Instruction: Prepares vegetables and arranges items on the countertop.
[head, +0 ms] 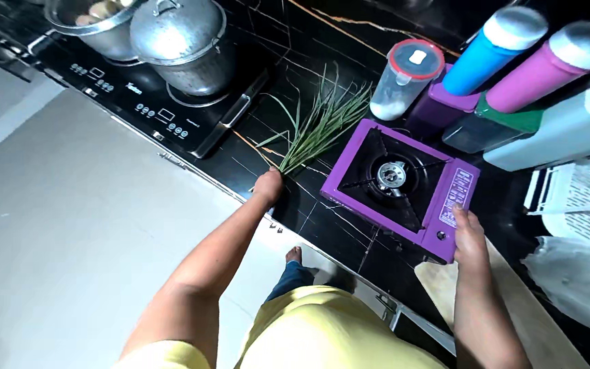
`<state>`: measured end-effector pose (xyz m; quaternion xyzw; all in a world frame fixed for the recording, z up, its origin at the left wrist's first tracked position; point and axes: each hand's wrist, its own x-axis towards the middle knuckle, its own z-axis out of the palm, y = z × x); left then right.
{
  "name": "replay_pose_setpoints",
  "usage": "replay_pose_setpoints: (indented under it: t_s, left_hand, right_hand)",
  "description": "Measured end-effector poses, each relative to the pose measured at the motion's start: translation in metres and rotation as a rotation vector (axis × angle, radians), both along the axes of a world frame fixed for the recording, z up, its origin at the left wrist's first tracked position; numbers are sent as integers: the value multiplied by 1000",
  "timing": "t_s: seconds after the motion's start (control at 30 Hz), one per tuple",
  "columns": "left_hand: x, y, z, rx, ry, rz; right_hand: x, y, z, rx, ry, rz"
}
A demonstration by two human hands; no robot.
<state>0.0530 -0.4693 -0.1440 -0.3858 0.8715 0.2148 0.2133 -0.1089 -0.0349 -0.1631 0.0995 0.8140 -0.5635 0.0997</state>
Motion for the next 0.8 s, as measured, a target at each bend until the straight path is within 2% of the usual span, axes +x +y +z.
replay_pose_setpoints:
  t_s: [0.13,0.37,0.53,0.6,0.67,0.73,0.8]
  left_hand:
    - [6,-20,43,72,301,50]
    - [27,-25,166,-5,823,15]
    - [58,-27,215,22,1120,31]
    - [62,-29,217,-23,1101,50]
    - [58,-33,197,-95,973,61]
    - [47,-40,151,-65,804,66]
    - [38,-46,84,-36,674,50]
  right_hand:
    - [9,-9,7,-23,19,3]
    - [26,-63,8,-87,5,-12]
    - [28,-107,7,-101,12,2]
    - [26,-118,3,-105,11,17]
    - [23,-126,1,-107,17,23]
    - [22,-131,2,-105,14,30]
    - [22,-132,4,-91,10,38]
